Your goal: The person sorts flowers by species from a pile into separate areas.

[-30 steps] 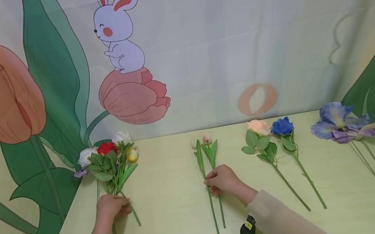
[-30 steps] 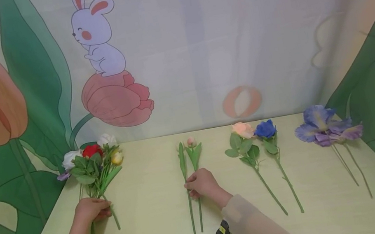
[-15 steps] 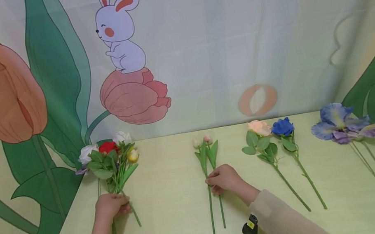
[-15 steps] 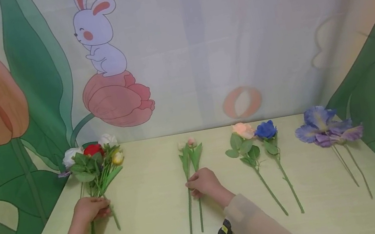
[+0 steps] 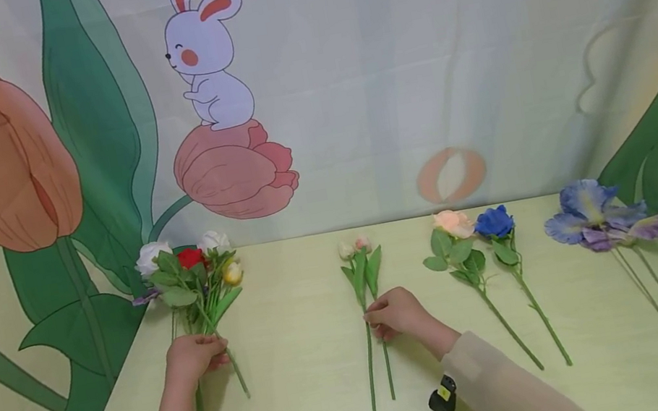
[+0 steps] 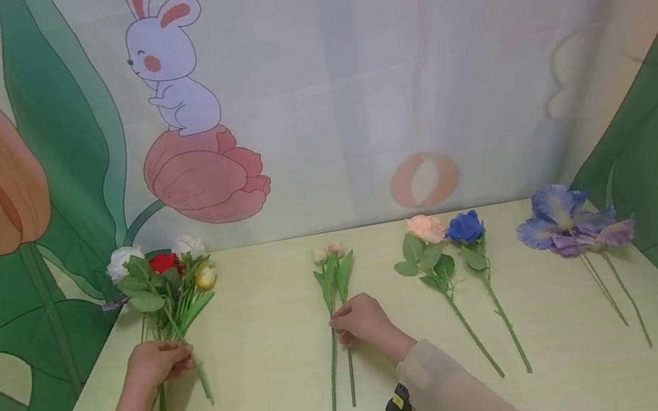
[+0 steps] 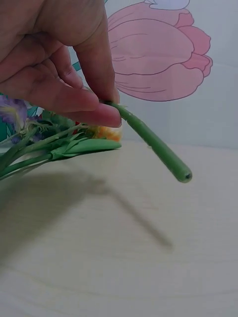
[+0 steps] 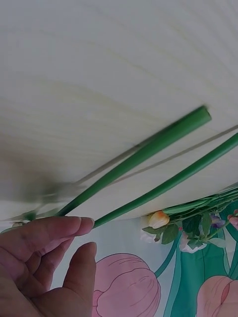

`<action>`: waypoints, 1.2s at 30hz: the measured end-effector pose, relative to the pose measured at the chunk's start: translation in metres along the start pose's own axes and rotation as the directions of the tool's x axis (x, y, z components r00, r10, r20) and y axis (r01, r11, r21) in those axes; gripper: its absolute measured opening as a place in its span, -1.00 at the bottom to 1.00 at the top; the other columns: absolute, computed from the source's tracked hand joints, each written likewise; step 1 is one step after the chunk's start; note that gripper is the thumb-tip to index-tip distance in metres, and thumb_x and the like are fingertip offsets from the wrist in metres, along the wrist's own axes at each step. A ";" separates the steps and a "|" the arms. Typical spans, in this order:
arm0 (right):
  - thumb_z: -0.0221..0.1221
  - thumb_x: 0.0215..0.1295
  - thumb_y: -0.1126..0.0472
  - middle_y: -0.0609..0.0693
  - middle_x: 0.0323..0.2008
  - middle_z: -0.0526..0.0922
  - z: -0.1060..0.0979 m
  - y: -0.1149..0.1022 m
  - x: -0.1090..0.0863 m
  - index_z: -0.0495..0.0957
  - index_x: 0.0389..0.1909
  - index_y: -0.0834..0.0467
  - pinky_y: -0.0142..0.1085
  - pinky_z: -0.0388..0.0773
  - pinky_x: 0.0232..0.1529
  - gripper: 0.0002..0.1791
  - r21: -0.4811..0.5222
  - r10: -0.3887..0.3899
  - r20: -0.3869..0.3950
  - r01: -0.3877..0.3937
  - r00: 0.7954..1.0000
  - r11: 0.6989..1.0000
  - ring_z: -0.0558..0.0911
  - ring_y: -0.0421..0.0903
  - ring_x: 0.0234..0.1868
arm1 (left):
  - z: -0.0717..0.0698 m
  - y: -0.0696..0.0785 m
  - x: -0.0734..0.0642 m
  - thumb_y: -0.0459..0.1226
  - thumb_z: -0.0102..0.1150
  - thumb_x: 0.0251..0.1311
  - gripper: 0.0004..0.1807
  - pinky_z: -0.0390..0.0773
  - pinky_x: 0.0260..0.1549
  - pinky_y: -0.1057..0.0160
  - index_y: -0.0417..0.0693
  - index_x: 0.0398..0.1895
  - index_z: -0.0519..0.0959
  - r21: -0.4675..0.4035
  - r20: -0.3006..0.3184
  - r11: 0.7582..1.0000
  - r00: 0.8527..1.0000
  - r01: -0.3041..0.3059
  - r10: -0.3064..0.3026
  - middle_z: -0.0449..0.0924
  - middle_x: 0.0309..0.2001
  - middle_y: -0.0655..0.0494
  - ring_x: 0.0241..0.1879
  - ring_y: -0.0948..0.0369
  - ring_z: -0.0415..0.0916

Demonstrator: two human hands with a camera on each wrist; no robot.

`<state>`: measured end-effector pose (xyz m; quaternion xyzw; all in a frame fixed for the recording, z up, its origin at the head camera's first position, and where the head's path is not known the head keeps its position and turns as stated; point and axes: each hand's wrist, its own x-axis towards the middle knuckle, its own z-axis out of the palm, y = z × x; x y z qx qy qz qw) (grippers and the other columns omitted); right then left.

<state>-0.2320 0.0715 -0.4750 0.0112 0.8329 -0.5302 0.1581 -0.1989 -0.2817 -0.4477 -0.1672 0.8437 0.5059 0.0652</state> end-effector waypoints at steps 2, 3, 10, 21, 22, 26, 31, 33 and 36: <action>0.26 0.35 0.37 0.14 -0.43 0.75 -0.001 0.001 0.000 0.71 -0.14 0.42 -0.36 0.68 -0.51 -0.82 0.012 -0.002 0.006 0.002 1.000 1.000 0.62 -0.24 -0.60 | 0.000 0.002 -0.002 -0.43 0.15 0.38 -0.62 0.71 -0.46 0.38 -0.67 0.08 0.50 0.015 -0.001 1.000 1.000 -0.015 0.015 0.75 -0.44 -0.08 -0.55 0.39 0.64; 0.26 0.35 0.37 0.14 -0.43 0.75 -0.002 0.001 0.000 0.71 -0.14 0.42 -0.36 0.69 -0.50 -0.81 0.016 -0.005 0.008 0.004 1.000 1.000 0.62 -0.24 -0.60 | 0.000 0.003 -0.003 -0.42 0.15 0.38 -0.62 0.71 -0.45 0.38 -0.67 0.08 0.50 0.023 -0.003 1.000 1.000 -0.021 0.021 0.75 -0.41 -0.13 -0.55 0.39 0.64; 0.25 0.36 0.33 0.19 -0.37 0.77 -0.011 0.001 -0.001 0.71 -0.13 0.40 -0.30 0.73 -0.44 -0.79 -0.008 -0.035 -0.005 0.034 0.999 0.999 0.67 -0.22 -0.56 | 0.003 0.012 -0.010 -0.37 0.15 0.41 -0.61 0.72 -0.42 0.34 -0.61 0.10 0.53 0.075 -0.010 0.995 0.998 -0.064 0.065 0.74 -0.18 -0.38 -0.50 0.35 0.68; 0.19 0.45 0.26 0.34 -0.15 0.71 -0.029 -0.010 -0.014 0.60 0.07 0.42 -0.21 0.76 -0.23 -0.68 -0.011 -0.237 0.042 0.238 0.971 0.971 0.70 -0.13 -0.31 | 0.020 0.038 -0.035 -0.33 0.19 0.39 -0.66 0.76 -0.31 0.16 -0.49 0.04 0.61 0.124 -0.047 0.967 0.972 -0.224 0.231 0.76 -0.20 -0.32 -0.35 0.05 0.78; 0.20 0.45 0.26 0.36 -0.15 0.71 -0.030 -0.011 -0.016 0.61 0.06 0.42 -0.20 0.77 -0.22 -0.68 -0.011 -0.257 0.034 0.258 0.966 0.966 0.71 -0.11 -0.30 | 0.023 0.041 -0.039 -0.34 0.20 0.38 -0.67 0.76 -0.32 0.16 -0.49 0.04 0.62 0.113 -0.050 0.964 0.968 -0.241 0.247 0.76 -0.21 -0.32 -0.35 0.03 0.78; 0.20 0.43 0.27 0.39 -0.17 0.72 -0.033 -0.016 -0.026 0.63 0.00 0.40 -0.12 0.77 -0.21 -0.72 0.009 -0.322 0.004 0.322 0.947 0.947 0.72 -0.05 -0.29 | 0.036 0.052 -0.051 -0.37 0.24 0.34 -0.69 0.75 -0.36 0.21 -0.47 0.01 0.64 0.090 -0.059 0.952 0.953 -0.292 0.297 0.77 -0.23 -0.31 -0.37 0.03 0.78; 0.20 0.42 0.29 0.32 -0.23 0.72 -0.034 -0.023 -0.038 0.63 -0.03 0.40 -0.12 0.76 -0.21 -0.75 0.051 -0.355 -0.022 0.355 0.935 0.933 0.71 -0.05 -0.28 | 0.052 0.063 -0.063 -0.36 0.27 0.33 -0.71 0.74 -0.35 0.24 -0.42 0.02 0.66 0.068 -0.030 0.934 0.935 -0.350 0.352 0.77 -0.23 -0.26 -0.37 0.09 0.76; 0.20 0.42 0.29 0.27 -0.25 0.72 -0.034 -0.026 -0.043 0.62 -0.03 0.40 -0.18 0.76 -0.22 -0.75 0.059 -0.366 -0.024 0.366 0.930 0.929 0.70 -0.03 -0.28 | 0.059 0.068 -0.067 -0.36 0.27 0.33 -0.72 0.73 -0.34 0.27 -0.39 0.01 0.67 0.048 -0.012 0.929 0.930 -0.367 0.368 0.77 -0.22 -0.25 -0.36 0.11 0.76; 0.21 0.43 0.27 0.26 -0.24 0.72 -0.034 -0.032 -0.051 0.62 -0.02 0.39 -0.19 0.76 -0.21 -0.75 0.064 -0.378 -0.020 0.379 0.926 0.923 0.70 -0.01 -0.25 | 0.070 0.073 -0.072 -0.38 0.29 0.31 -0.74 0.70 -0.36 0.34 -0.36 -0.01 0.68 0.030 0.001 0.919 0.919 -0.394 0.394 0.78 -0.23 -0.21 -0.37 0.16 0.74</action>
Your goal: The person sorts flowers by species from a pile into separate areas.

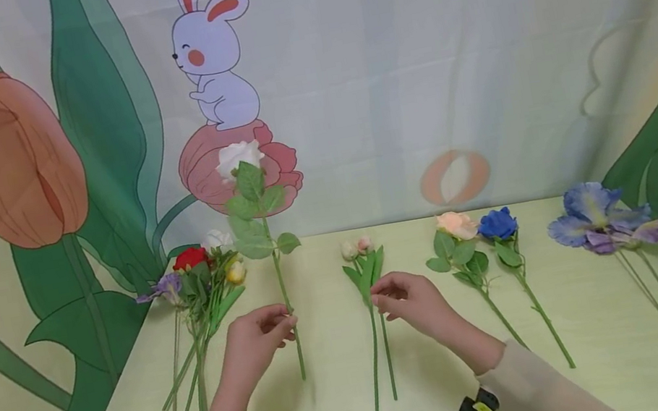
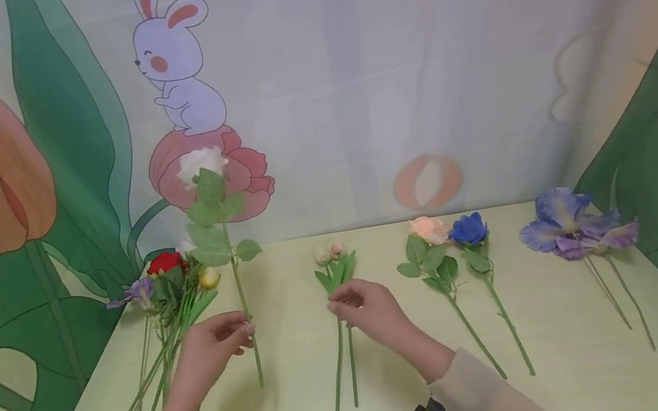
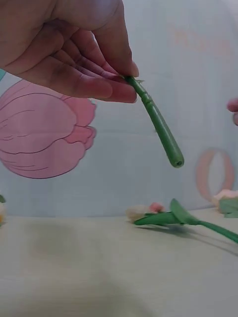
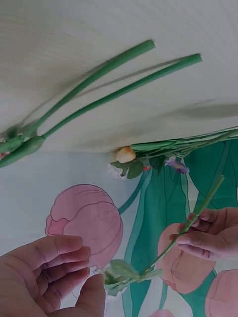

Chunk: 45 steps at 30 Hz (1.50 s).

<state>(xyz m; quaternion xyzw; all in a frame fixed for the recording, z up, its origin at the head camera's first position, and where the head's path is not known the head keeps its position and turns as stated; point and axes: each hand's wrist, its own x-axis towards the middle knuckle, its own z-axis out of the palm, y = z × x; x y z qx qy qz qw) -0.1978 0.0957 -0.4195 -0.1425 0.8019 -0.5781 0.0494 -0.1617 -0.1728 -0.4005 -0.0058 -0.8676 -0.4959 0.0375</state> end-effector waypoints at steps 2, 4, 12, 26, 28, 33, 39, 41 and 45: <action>0.22 0.43 0.27 0.27 -0.22 0.72 0.000 -0.005 -0.003 0.62 -0.02 0.38 -0.21 0.76 -0.21 -0.74 0.003 -0.009 0.006 0.009 1.000 1.000 0.69 -0.05 -0.25 | 0.008 0.005 -0.002 -0.38 0.30 0.29 -0.75 0.68 -0.36 0.38 -0.34 -0.02 0.69 -0.006 0.005 1.000 1.000 -0.017 0.017 0.78 -0.25 -0.17 -0.38 0.19 0.74; 0.22 0.43 0.27 0.32 -0.19 0.71 0.001 -0.008 -0.006 0.62 -0.01 0.38 -0.24 0.75 -0.21 -0.74 0.007 -0.019 0.014 0.019 1.000 1.000 0.68 -0.10 -0.25 | 0.015 0.009 -0.004 -0.40 0.31 0.28 -0.77 0.67 -0.37 0.40 -0.33 -0.03 0.70 -0.009 0.005 0.999 0.999 -0.040 0.040 0.79 -0.27 -0.13 -0.39 0.19 0.74; 0.22 0.43 0.25 0.31 -0.18 0.72 0.007 -0.018 -0.010 0.64 0.02 0.37 -0.33 0.71 -0.23 -0.71 -0.002 -0.052 0.022 0.053 0.998 0.999 0.68 -0.12 -0.27 | 0.036 0.023 -0.008 -0.41 0.32 0.27 -0.81 0.64 -0.39 0.42 -0.30 -0.09 0.72 -0.049 0.020 0.993 0.994 -0.104 0.105 0.79 -0.31 -0.11 -0.40 0.12 0.74; 0.21 0.45 0.24 0.30 -0.05 0.74 0.016 -0.033 -0.005 0.61 0.12 0.39 -0.37 0.71 -0.21 -0.64 0.007 -0.068 0.025 0.067 0.997 0.998 0.70 -0.15 -0.22 | 0.056 0.036 -0.009 -0.39 0.29 0.31 -0.81 0.61 -0.41 0.42 -0.29 -0.07 0.72 -0.077 0.129 0.978 0.971 -0.194 0.203 0.78 -0.31 -0.14 -0.39 0.09 0.74; 0.22 0.44 0.23 0.29 -0.06 0.74 0.016 -0.034 -0.006 0.61 0.11 0.39 -0.39 0.69 -0.23 -0.65 -0.004 -0.066 0.015 0.066 0.998 0.998 0.69 -0.16 -0.24 | 0.058 0.037 -0.009 -0.39 0.29 0.31 -0.81 0.61 -0.42 0.42 -0.30 -0.07 0.72 -0.079 0.136 0.976 0.968 -0.203 0.213 0.78 -0.31 -0.15 -0.38 0.03 0.74; 0.25 0.42 0.24 0.26 -0.09 0.76 0.014 -0.035 -0.007 0.64 0.06 0.36 -0.41 0.66 -0.24 -0.68 -0.033 -0.063 -0.013 0.063 0.998 0.997 0.69 -0.17 -0.22 | 0.062 0.038 -0.007 -0.38 0.30 0.30 -0.80 0.61 -0.39 0.43 -0.30 -0.07 0.73 -0.070 0.147 0.974 0.964 -0.214 0.222 0.78 -0.32 -0.14 -0.39 0.10 0.74; 0.24 0.43 0.24 0.25 -0.10 0.75 0.008 -0.031 -0.007 0.63 0.05 0.36 -0.35 0.68 -0.16 -0.70 -0.042 -0.050 -0.018 0.049 0.999 0.998 0.72 -0.08 -0.17 | 0.063 0.037 -0.005 -0.32 0.32 0.31 -0.77 0.61 -0.36 0.39 -0.25 -0.04 0.74 -0.035 0.170 0.975 0.960 -0.219 0.222 0.78 -0.36 -0.07 -0.42 0.25 0.70; 0.23 0.43 0.26 0.27 -0.09 0.74 0.005 -0.028 -0.006 0.62 0.04 0.37 -0.30 0.71 -0.13 -0.71 -0.030 -0.044 -0.019 0.044 0.999 0.999 0.72 -0.08 -0.18 | 0.062 0.037 -0.004 -0.29 0.32 0.31 -0.76 0.60 -0.37 0.37 -0.24 -0.03 0.74 -0.022 0.181 0.975 0.958 -0.221 0.221 0.78 -0.38 -0.07 -0.42 0.27 0.68; 0.21 0.43 0.33 0.33 -0.10 0.71 -0.004 -0.019 -0.006 0.61 0.03 0.42 -0.15 0.75 -0.10 -0.73 -0.007 -0.043 -0.025 0.043 0.999 0.999 0.72 -0.04 -0.20 | 0.059 0.033 -0.002 -0.26 0.32 0.32 -0.76 0.59 -0.37 0.36 -0.19 -0.04 0.75 0.012 0.184 0.976 0.960 -0.219 0.213 0.78 -0.39 -0.02 -0.41 0.29 0.66</action>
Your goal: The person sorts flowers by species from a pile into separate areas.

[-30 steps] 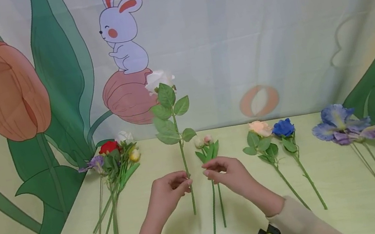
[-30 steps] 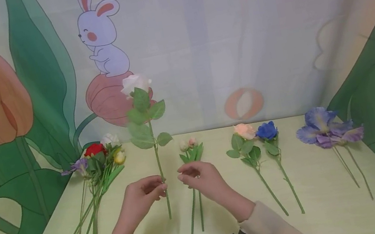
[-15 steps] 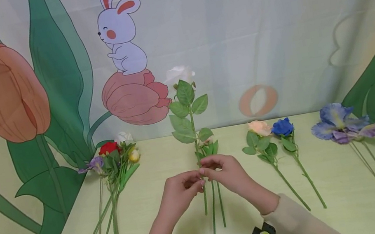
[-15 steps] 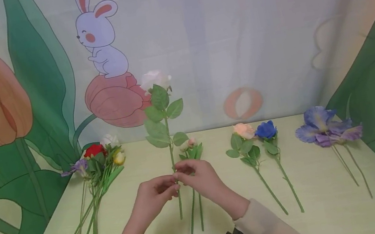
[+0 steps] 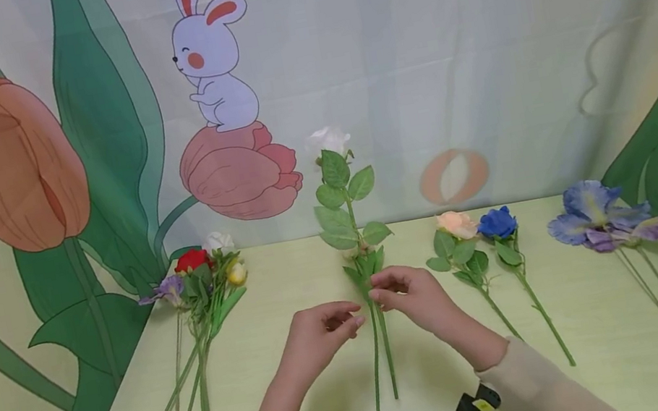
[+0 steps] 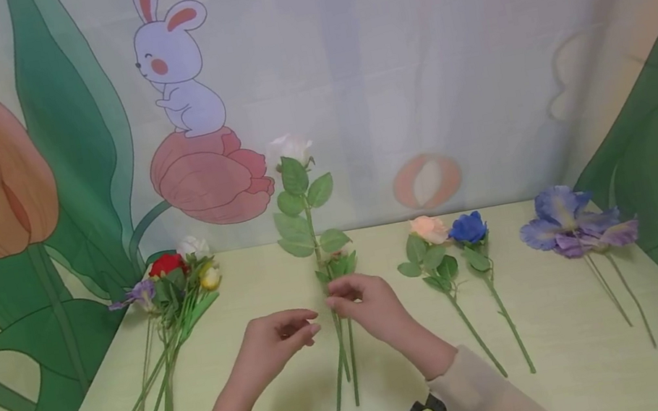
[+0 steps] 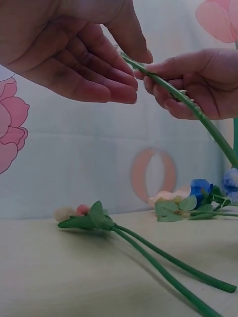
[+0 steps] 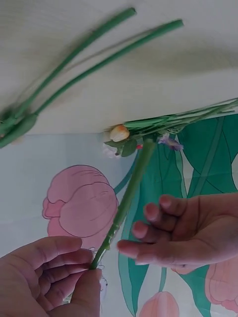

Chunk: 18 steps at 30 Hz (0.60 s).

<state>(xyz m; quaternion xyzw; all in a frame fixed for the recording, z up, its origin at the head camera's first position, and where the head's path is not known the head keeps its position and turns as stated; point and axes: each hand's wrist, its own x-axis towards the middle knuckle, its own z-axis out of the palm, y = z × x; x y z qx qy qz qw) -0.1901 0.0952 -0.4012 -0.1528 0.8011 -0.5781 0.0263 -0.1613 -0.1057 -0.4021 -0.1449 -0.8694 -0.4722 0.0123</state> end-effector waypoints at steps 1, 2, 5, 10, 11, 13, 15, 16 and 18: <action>0.20 0.43 0.34 0.34 -0.10 0.71 -0.002 0.002 0.000 0.60 0.03 0.43 -0.14 0.76 -0.10 -0.73 0.000 0.002 0.000 -0.002 1.000 1.000 0.72 -0.03 -0.19 | -0.001 -0.002 -0.001 -0.26 0.32 0.32 -0.77 0.58 -0.37 0.35 -0.18 -0.04 0.75 0.009 -0.004 1.000 1.000 0.007 -0.007 0.77 -0.40 -0.01 -0.41 0.29 0.66; 0.20 0.43 0.34 0.36 -0.10 0.70 -0.005 0.005 -0.001 0.60 0.03 0.44 -0.12 0.76 -0.09 -0.73 -0.002 0.005 0.000 -0.005 1.000 1.000 0.72 -0.03 -0.19 | -0.003 -0.004 -0.001 -0.26 0.31 0.32 -0.77 0.59 -0.36 0.34 -0.17 -0.04 0.75 0.018 -0.010 1.000 1.000 0.017 -0.017 0.77 -0.40 0.01 -0.41 0.29 0.66; 0.19 0.43 0.35 0.36 -0.10 0.70 -0.013 0.012 -0.004 0.59 0.04 0.44 -0.19 0.76 -0.12 -0.73 -0.017 0.021 -0.001 -0.021 1.000 1.000 0.72 -0.07 -0.20 | -0.010 -0.010 -0.005 -0.27 0.29 0.33 -0.79 0.60 -0.35 0.32 -0.15 -0.05 0.75 0.048 -0.030 0.997 0.998 0.056 -0.055 0.76 -0.41 0.07 -0.40 0.29 0.65; 0.17 0.45 0.35 0.34 -0.09 0.69 -0.029 0.027 -0.010 0.57 0.08 0.44 -0.34 0.74 -0.17 -0.71 -0.048 0.055 -0.002 -0.055 0.998 0.997 0.70 -0.13 -0.18 | -0.027 -0.023 -0.012 -0.30 0.28 0.33 -0.80 0.58 -0.36 0.31 -0.17 -0.06 0.75 0.107 -0.077 0.988 0.992 0.112 -0.104 0.75 -0.41 0.09 -0.40 0.24 0.66; 0.16 0.46 0.35 0.34 -0.08 0.69 -0.032 0.030 -0.011 0.56 0.09 0.45 -0.33 0.74 -0.16 -0.71 -0.052 0.062 -0.001 -0.062 0.998 0.997 0.70 -0.14 -0.19 | -0.031 -0.026 -0.014 -0.30 0.28 0.33 -0.80 0.57 -0.37 0.31 -0.17 -0.06 0.75 0.117 -0.087 0.986 0.990 0.120 -0.110 0.75 -0.41 0.09 -0.40 0.24 0.66; 0.15 0.47 0.34 0.35 -0.08 0.68 -0.037 0.035 -0.014 0.56 0.10 0.45 -0.31 0.75 -0.15 -0.70 -0.055 0.077 -0.001 -0.077 0.997 0.996 0.68 -0.19 -0.21 | -0.040 -0.032 -0.017 -0.30 0.28 0.33 -0.79 0.56 -0.37 0.32 -0.18 -0.05 0.74 0.134 -0.107 0.981 0.987 0.137 -0.124 0.75 -0.41 0.09 -0.39 0.24 0.66; 0.15 0.47 0.35 0.39 -0.07 0.67 -0.042 0.039 -0.017 0.54 0.10 0.48 -0.26 0.75 -0.14 -0.69 -0.051 0.086 0.003 -0.086 0.996 0.995 0.67 -0.21 -0.23 | -0.049 -0.039 -0.020 -0.29 0.28 0.34 -0.78 0.56 -0.35 0.31 -0.18 -0.03 0.74 0.149 -0.122 0.977 0.983 0.153 -0.135 0.76 -0.38 0.07 -0.38 0.23 0.67; 0.14 0.47 0.34 0.39 -0.07 0.67 -0.044 0.040 -0.018 0.53 0.11 0.48 -0.24 0.76 -0.14 -0.68 -0.051 0.089 0.005 -0.089 0.996 0.995 0.66 -0.22 -0.24 | -0.053 -0.042 -0.022 -0.29 0.27 0.34 -0.77 0.58 -0.34 0.31 -0.19 -0.02 0.73 0.157 -0.128 0.974 0.982 0.160 -0.141 0.77 -0.35 0.03 -0.37 0.22 0.69; 0.14 0.48 0.35 0.40 -0.06 0.67 -0.049 0.044 -0.020 0.52 0.12 0.50 -0.26 0.75 -0.15 -0.67 -0.055 0.095 0.006 -0.095 0.995 0.994 0.67 -0.22 -0.24 | -0.062 -0.047 -0.026 -0.29 0.27 0.35 -0.76 0.59 -0.32 0.30 -0.21 -0.01 0.72 0.178 -0.148 0.969 0.978 0.174 -0.148 0.79 -0.30 -0.02 -0.35 0.20 0.70</action>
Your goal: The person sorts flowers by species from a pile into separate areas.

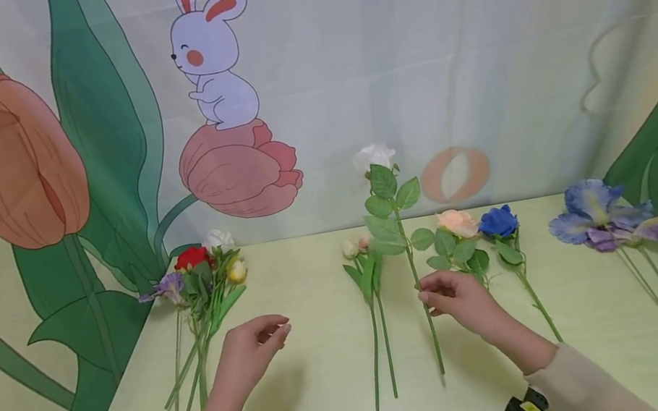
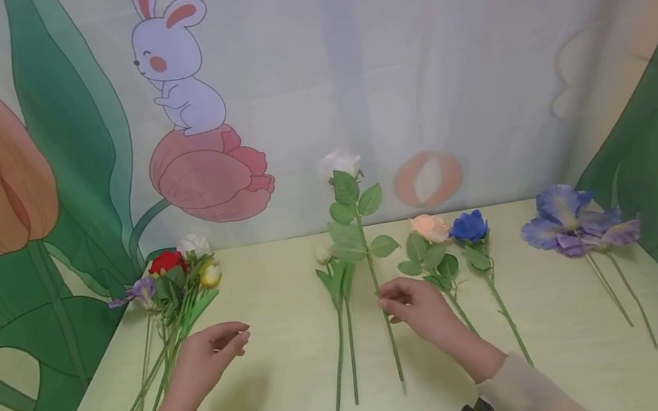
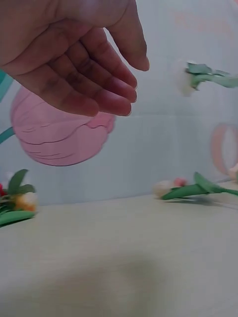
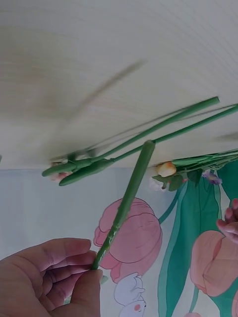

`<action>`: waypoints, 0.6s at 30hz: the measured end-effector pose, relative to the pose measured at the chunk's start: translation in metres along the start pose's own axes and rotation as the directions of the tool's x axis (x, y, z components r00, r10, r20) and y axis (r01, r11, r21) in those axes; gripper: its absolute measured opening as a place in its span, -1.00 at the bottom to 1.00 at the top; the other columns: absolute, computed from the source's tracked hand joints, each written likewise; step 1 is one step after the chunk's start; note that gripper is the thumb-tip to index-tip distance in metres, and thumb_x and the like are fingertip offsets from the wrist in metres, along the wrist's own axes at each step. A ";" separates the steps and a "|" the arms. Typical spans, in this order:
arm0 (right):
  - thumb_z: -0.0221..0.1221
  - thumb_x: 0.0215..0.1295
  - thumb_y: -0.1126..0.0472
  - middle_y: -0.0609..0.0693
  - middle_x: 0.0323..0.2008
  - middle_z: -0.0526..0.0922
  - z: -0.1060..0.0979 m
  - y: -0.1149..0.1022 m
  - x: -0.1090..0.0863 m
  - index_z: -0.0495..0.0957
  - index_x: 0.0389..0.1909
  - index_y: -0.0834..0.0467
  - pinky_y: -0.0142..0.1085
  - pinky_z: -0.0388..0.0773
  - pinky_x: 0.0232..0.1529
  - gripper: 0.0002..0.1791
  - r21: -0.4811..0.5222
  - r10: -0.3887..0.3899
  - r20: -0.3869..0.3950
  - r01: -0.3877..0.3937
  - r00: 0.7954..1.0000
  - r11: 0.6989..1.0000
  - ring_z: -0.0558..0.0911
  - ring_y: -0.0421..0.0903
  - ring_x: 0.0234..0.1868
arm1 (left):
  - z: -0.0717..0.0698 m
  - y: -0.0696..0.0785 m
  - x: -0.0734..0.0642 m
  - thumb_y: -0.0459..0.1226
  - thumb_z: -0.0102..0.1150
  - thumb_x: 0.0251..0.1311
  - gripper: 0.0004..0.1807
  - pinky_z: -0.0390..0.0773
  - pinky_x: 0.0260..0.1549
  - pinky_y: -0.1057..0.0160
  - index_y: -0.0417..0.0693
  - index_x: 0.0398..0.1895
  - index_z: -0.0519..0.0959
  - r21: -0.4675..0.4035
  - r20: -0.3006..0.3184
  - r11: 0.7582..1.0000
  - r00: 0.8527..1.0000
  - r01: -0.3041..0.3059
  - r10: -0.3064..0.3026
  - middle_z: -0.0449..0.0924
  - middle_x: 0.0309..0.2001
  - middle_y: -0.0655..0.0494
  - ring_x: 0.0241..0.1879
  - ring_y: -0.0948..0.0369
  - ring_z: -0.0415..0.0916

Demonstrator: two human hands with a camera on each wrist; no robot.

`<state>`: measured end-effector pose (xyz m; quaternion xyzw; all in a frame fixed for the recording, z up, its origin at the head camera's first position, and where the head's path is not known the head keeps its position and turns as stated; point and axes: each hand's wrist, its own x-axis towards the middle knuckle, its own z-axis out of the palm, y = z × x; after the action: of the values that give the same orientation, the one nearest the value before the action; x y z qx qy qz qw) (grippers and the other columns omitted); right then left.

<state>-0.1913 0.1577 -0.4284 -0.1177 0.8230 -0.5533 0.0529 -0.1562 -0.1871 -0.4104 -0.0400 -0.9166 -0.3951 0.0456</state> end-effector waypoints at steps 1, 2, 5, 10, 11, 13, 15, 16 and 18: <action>0.13 0.48 0.35 0.41 -0.06 0.66 -0.002 0.001 -0.001 0.51 0.13 0.51 -0.25 0.76 -0.15 -0.66 -0.004 0.001 0.003 -0.001 1.000 1.000 0.67 -0.23 -0.24 | -0.004 -0.004 -0.001 -0.29 0.26 0.35 -0.75 0.62 -0.30 0.27 -0.22 0.00 0.72 0.017 -0.007 1.000 1.000 0.006 -0.006 0.80 -0.28 -0.05 -0.32 0.17 0.72; 0.13 0.49 0.34 0.41 -0.05 0.66 -0.004 0.002 -0.002 0.50 0.13 0.51 -0.25 0.76 -0.16 -0.65 -0.008 0.002 0.003 -0.002 1.000 1.000 0.66 -0.23 -0.24 | -0.008 -0.007 -0.002 -0.29 0.26 0.35 -0.75 0.64 -0.30 0.24 -0.24 0.00 0.71 0.029 -0.012 1.000 1.000 0.008 -0.008 0.80 -0.25 -0.08 -0.30 0.14 0.73; 0.13 0.49 0.34 0.41 -0.06 0.66 -0.011 0.005 -0.003 0.51 0.13 0.52 -0.31 0.75 -0.19 -0.66 -0.024 0.015 -0.006 -0.015 1.000 1.000 0.65 -0.25 -0.25 | -0.018 -0.016 -0.004 -0.28 0.26 0.36 -0.73 0.68 -0.26 0.14 -0.25 0.02 0.71 0.087 -0.022 0.996 0.999 0.034 -0.032 0.79 -0.19 -0.12 -0.22 0.05 0.74; 0.13 0.48 0.35 0.41 -0.06 0.65 -0.021 0.012 -0.006 0.52 0.12 0.50 -0.35 0.74 -0.22 -0.67 -0.039 0.062 -0.024 -0.063 0.998 0.997 0.62 -0.24 -0.27 | -0.037 -0.036 -0.007 -0.26 0.23 0.37 -0.67 0.69 -0.20 0.02 -0.27 0.09 0.67 0.185 -0.002 0.977 0.994 0.104 -0.105 0.76 -0.12 -0.17 -0.12 -0.07 0.71; 0.13 0.49 0.35 0.40 -0.06 0.65 -0.023 0.014 -0.006 0.52 0.12 0.50 -0.35 0.73 -0.23 -0.67 -0.043 0.072 -0.027 -0.073 0.997 0.996 0.63 -0.25 -0.27 | -0.040 -0.041 -0.008 -0.26 0.23 0.37 -0.66 0.69 -0.20 0.01 -0.28 0.10 0.65 0.208 0.005 0.971 0.993 0.115 -0.119 0.76 -0.11 -0.18 -0.11 -0.07 0.70; 0.13 0.49 0.34 0.40 -0.06 0.65 -0.027 0.019 -0.008 0.51 0.14 0.51 -0.35 0.74 -0.25 -0.66 -0.051 0.078 -0.031 -0.079 0.996 0.996 0.62 -0.26 -0.27 | -0.045 -0.050 -0.008 -0.26 0.22 0.38 -0.64 0.68 -0.19 -0.02 -0.31 0.12 0.63 0.243 0.016 0.961 0.990 0.134 -0.142 0.75 -0.09 -0.20 -0.10 -0.09 0.69; 0.13 0.49 0.34 0.39 -0.07 0.66 -0.030 0.024 -0.010 0.50 0.14 0.52 -0.36 0.73 -0.28 -0.65 -0.061 0.087 -0.038 -0.089 0.996 0.994 0.62 -0.27 -0.27 | -0.049 -0.059 -0.008 -0.25 0.21 0.38 -0.62 0.67 -0.16 -0.05 -0.33 0.15 0.61 0.281 0.028 0.948 0.986 0.149 -0.163 0.73 -0.06 -0.23 -0.07 -0.12 0.68; 0.13 0.48 0.34 0.39 -0.07 0.66 -0.032 0.027 -0.011 0.50 0.14 0.52 -0.36 0.73 -0.29 -0.65 -0.065 0.088 -0.039 -0.091 0.995 0.994 0.62 -0.27 -0.27 | -0.051 -0.063 -0.008 -0.25 0.20 0.39 -0.61 0.67 -0.13 -0.08 -0.34 0.16 0.60 0.297 0.035 0.942 0.984 0.154 -0.172 0.72 -0.04 -0.26 -0.06 -0.14 0.68; 0.14 0.48 0.35 0.39 -0.08 0.67 -0.034 0.031 -0.013 0.51 0.14 0.52 -0.37 0.72 -0.30 -0.65 -0.073 0.104 -0.052 -0.108 0.993 0.991 0.63 -0.28 -0.27 | -0.054 -0.072 -0.007 -0.24 0.20 0.39 -0.58 0.66 -0.09 -0.12 -0.36 0.19 0.57 0.316 0.044 0.933 0.980 0.170 -0.194 0.69 0.01 -0.30 -0.01 -0.18 0.66</action>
<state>-0.1900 0.2030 -0.4447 -0.0625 0.8494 -0.5207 0.0580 -0.1539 -0.2763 -0.4259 0.0380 -0.9681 -0.2468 -0.0197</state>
